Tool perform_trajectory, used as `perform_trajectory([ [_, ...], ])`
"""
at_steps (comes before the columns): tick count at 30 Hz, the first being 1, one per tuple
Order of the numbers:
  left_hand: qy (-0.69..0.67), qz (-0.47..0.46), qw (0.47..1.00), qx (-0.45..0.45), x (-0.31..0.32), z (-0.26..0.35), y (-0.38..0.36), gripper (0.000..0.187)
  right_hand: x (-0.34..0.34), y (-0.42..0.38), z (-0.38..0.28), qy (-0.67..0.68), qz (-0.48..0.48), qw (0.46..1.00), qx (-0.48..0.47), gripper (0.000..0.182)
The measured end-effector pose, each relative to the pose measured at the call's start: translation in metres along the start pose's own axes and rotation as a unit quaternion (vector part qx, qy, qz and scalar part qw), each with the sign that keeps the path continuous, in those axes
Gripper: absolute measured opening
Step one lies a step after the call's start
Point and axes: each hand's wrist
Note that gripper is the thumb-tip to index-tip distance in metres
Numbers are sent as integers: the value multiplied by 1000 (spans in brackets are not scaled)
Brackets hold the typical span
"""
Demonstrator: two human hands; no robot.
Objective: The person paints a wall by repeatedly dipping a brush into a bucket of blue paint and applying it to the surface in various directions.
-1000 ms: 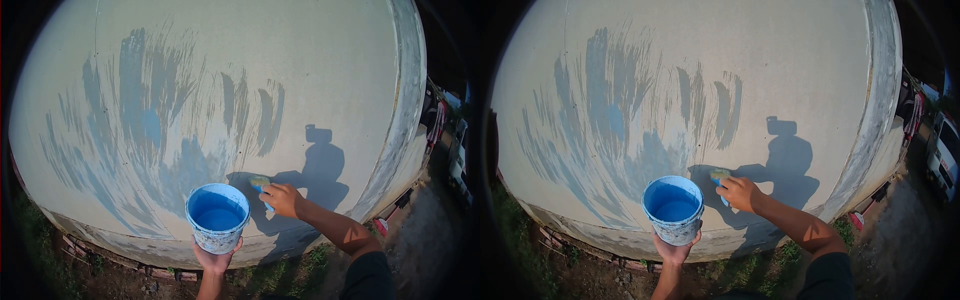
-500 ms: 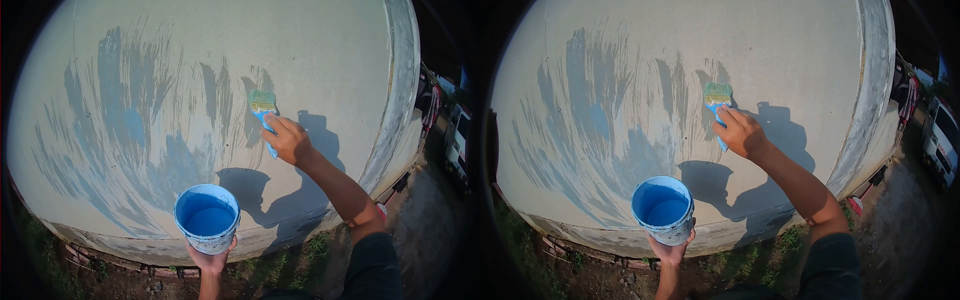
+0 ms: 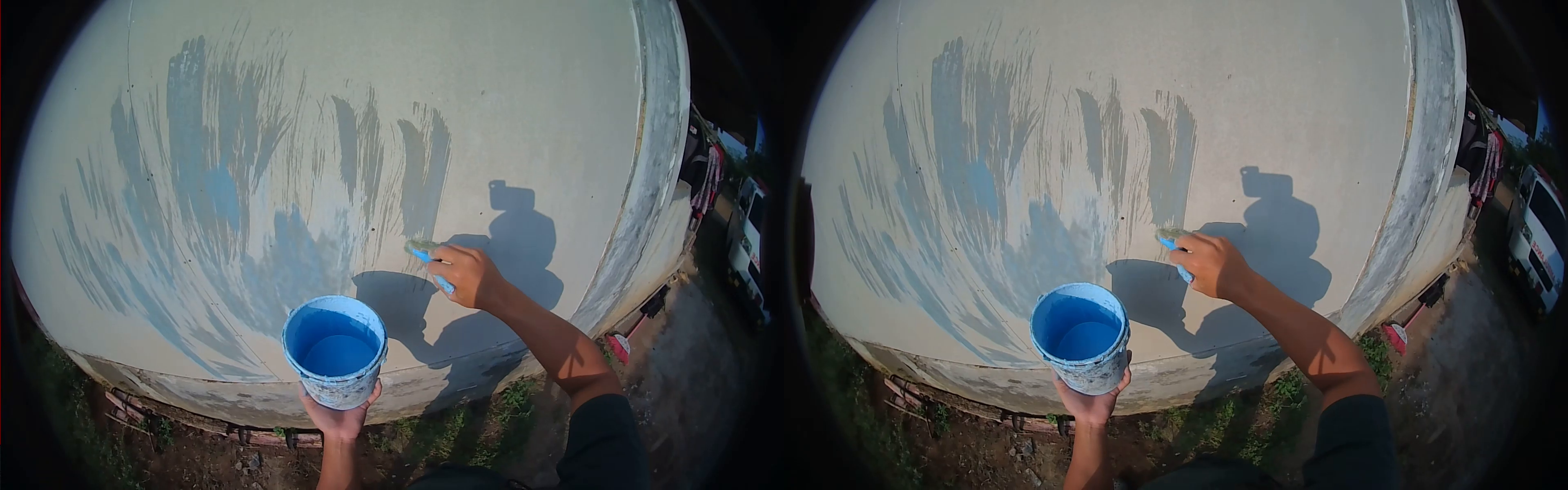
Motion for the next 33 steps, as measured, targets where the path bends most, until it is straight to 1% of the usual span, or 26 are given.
perform_trajectory([
  [1, 3, 0, 1000, 3, 0, 1, 0, 98, -10, 8, -2, -27, 50, 998, -16, 28],
  [2, 6, 0, 1000, 6, -1, 1, 0, 97, -16, 14, -5, -25, 50, 998, -15, 28],
  [4, 2, 0, 1000, 4, -2, 1, -1, 97, -17, 27, -12, -142, 195, 965, -101, 23],
  [5, 0, -2, 1000, 2, -3, 1, -2, 97, -6, 26, -12, -140, 193, 966, -101, 23],
  [7, 6, 5, 1000, 6, -7, 4, -5, 97, 38, 9, -10, -204, 141, 965, -88, 20],
  [9, 12, 8, 1000, 10, -7, 9, -6, 97, 83, -19, -15, -167, 125, 974, -91, 18],
  [11, 11, 43, 999, 5, -5, 11, -11, 87, 111, -44, -32, -111, 74, 988, -78, 20],
  [12, 7, 45, 999, 8, -7, 12, -13, 87, 124, -55, -34, -109, 70, 988, -81, 20],
  [13, 5, 48, 999, 5, -7, 14, -14, 87, 135, -63, -35, -23, -31, 998, -46, 21],
  [14, 5, 49, 999, 2, -8, 15, -15, 88, 144, -69, -33, 62, -130, 989, -10, 21],
  [15, 1, 48, 999, 5, -9, 15, -16, 88, 145, -71, -30, 64, -97, 993, -34, 21],
  [16, 3, 47, 999, 8, -11, 16, -17, 88, 133, -61, -31, 65, -94, 993, -37, 21],
  [18, 10, 49, 999, 12, -14, 17, -18, 88, 99, -33, -24, 50, -38, 997, -45, 23],
  [20, 5, 53, 999, 14, -15, 16, -19, 88, 66, -4, -16, 41, 56, 997, -24, 23],
  [21, -3, 57, 998, 11, -15, 16, -20, 88, 49, 12, -21, 46, 57, 997, -27, 23],
  [22, 0, 61, 998, 14, -18, 15, -22, 88, 31, 27, -29, -23, 123, 990, -66, 22],
  [23, 8, 61, 998, 15, -21, 15, -21, 88, 22, 37, -34, -92, 189, 972, -104, 21],
  [24, 16, 59, 998, 16, -23, 15, -19, 88, 21, 42, -35, -89, 192, 972, -107, 21],
  [26, 16, 57, 998, 20, -25, 14, -19, 88, 22, 48, -36, -108, 228, 965, -76, 18],
  [27, 12, 64, 998, 22, -27, 14, -19, 88, 35, 44, -33, -106, 228, 965, -78, 18],
  [29, 7, 71, 997, 22, -27, 14, -21, 87, 82, 20, -26, -130, 176, 970, -110, 18],
  [30, 6, 70, 997, 25, -25, 14, -21, 87, 98, 7, -31, -130, 175, 970, -112, 18],
  [32, 1, 70, 997, 31, -23, 16, -19, 87, 119, -14, -42, -43, 98, 991, -79, 20],
  [33, 17, 59, 998, 30, -24, 17, -18, 86, 115, -14, -43, -40, 94, 991, -83, 20],
])
Point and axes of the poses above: each hand's wrist, its own y-axis towards the middle knuckle, its own x-axis out of the palm, z = x × y, and after that the axes turned 13 degrees about y, right-handed
